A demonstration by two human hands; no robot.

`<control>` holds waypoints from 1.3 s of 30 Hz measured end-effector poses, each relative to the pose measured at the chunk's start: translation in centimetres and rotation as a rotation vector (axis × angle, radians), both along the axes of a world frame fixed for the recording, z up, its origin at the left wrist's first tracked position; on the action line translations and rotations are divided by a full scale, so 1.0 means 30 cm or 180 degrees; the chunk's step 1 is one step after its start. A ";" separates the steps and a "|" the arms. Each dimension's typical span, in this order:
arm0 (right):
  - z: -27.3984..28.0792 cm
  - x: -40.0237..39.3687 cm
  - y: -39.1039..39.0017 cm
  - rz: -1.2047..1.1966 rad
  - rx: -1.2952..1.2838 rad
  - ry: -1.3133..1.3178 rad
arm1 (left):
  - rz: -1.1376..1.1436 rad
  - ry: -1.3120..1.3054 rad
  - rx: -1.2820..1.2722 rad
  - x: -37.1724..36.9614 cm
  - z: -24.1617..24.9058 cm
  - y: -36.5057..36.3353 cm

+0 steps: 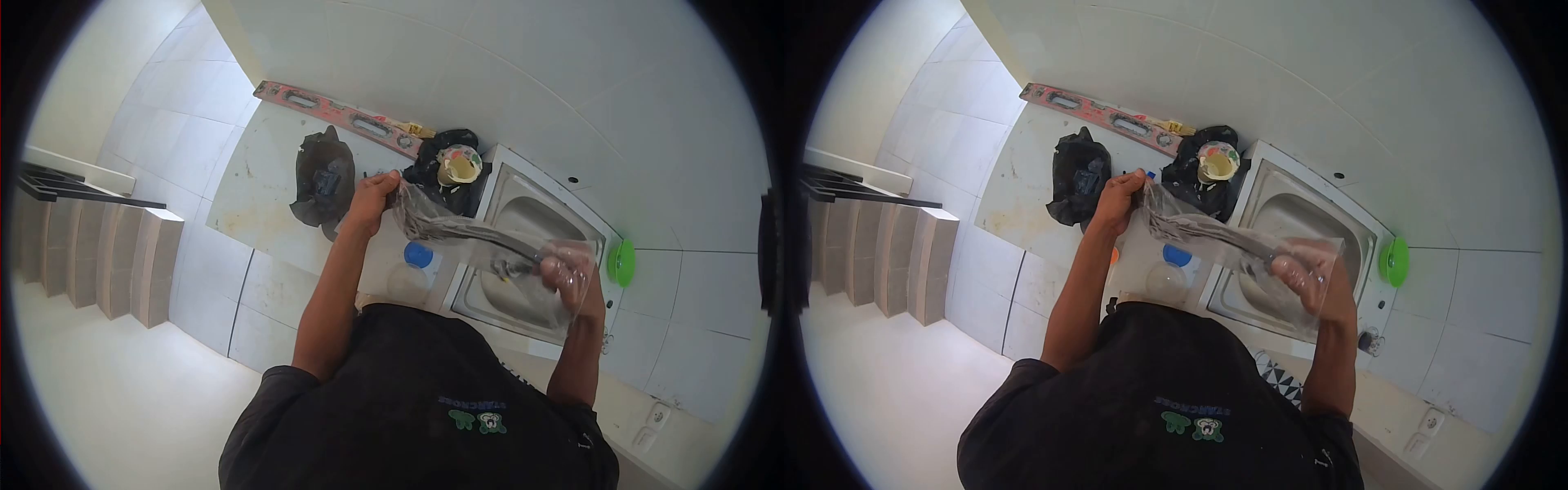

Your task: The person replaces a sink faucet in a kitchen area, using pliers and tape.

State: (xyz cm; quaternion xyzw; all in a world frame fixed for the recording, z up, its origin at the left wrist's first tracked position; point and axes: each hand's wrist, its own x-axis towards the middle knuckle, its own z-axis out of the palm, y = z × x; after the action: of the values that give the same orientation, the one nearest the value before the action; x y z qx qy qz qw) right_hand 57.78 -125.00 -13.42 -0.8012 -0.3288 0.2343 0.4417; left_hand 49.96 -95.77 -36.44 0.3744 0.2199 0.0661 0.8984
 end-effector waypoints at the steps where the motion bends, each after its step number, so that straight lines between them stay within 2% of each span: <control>1: 0.023 -0.016 0.023 0.0368 -0.0167 -0.0390 | 0.0161 0.0302 0.0063 0.004 -0.021 -0.009; 2: 0.014 -0.020 0.030 0.0441 0.0095 -0.0350 | 0.0161 0.0302 0.0067 0.014 -0.040 -0.018; 5: 0.061 -0.008 0.002 0.0643 -0.0010 -0.0075 | 0.0556 0.0629 0.0314 0.021 -0.112 -0.029; 6: 0.071 -0.006 -0.018 0.0653 -0.0014 -0.0082 | 0.0919 0.0974 0.0540 0.002 -0.144 0.002; 7: 0.083 -0.010 -0.045 0.0283 0.0476 -0.0075 | 0.1276 0.1308 0.0765 -0.015 -0.151 0.038; 8: 0.096 -0.006 -0.065 -0.0099 0.0960 -0.0087 | 0.1052 0.1277 0.0524 -0.030 -0.158 0.066; 9: 0.108 0.004 -0.076 -0.0124 0.0938 -0.0113 | 0.1021 0.1257 0.0505 -0.020 -0.159 0.071; 11: 0.120 0.022 -0.081 -0.0912 0.1078 0.0233 | 0.0720 0.1020 0.0331 -0.019 -0.167 0.065; 12: 0.122 0.031 -0.064 -0.0993 0.1117 0.0325 | 0.0712 0.1020 0.0337 -0.017 -0.170 0.059; 14: 0.121 0.043 -0.056 -0.0885 0.1088 0.0237 | 0.0805 0.1330 0.1290 0.006 -0.167 0.046; 15: 0.126 0.050 -0.054 -0.0778 0.1029 0.0157 | 0.0808 0.1298 0.1293 0.015 -0.178 0.039; 17: 0.152 0.072 -0.056 -0.0822 0.0942 -0.0005 | 0.1115 0.1697 0.2196 0.021 -0.205 0.010; 18: 0.169 0.077 -0.063 -0.0865 0.0850 -0.0128 | 0.1106 0.1690 0.2186 0.008 -0.228 0.006; 20: 0.236 0.098 -0.090 -0.0926 0.0912 -0.0110 | 0.1605 0.2325 0.2921 -0.038 -0.281 0.045; 22: 0.298 0.117 -0.112 -0.1131 0.0981 -0.0194 | 0.1221 0.2568 0.2757 -0.102 -0.333 0.086; 26: 0.354 0.145 -0.073 -0.1049 0.0882 -0.0202 | 0.1265 0.2621 0.2415 -0.112 -0.363 0.058; 28: 0.373 0.171 -0.070 -0.1011 0.0984 -0.0177 | 0.1292 0.2806 0.2820 -0.095 -0.311 0.038; 34: 0.435 0.264 -0.114 -0.0653 0.1419 -0.0194 | 0.1316 0.2941 0.3001 -0.091 -0.253 0.036; 38: 0.372 0.284 -0.107 -0.0383 0.1691 -0.0250 | 0.1246 0.2490 0.3144 -0.076 -0.193 0.019; 39: 0.343 0.288 -0.106 -0.0354 0.1706 -0.0234 | 0.1564 0.2417 0.4004 -0.063 -0.115 -0.011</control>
State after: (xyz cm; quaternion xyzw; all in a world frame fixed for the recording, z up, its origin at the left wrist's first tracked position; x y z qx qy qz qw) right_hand 66.41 -128.18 -3.14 -0.6805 -0.3504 0.0851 0.6379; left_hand 48.08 -96.09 -39.89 0.7516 0.5107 0.2431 0.3393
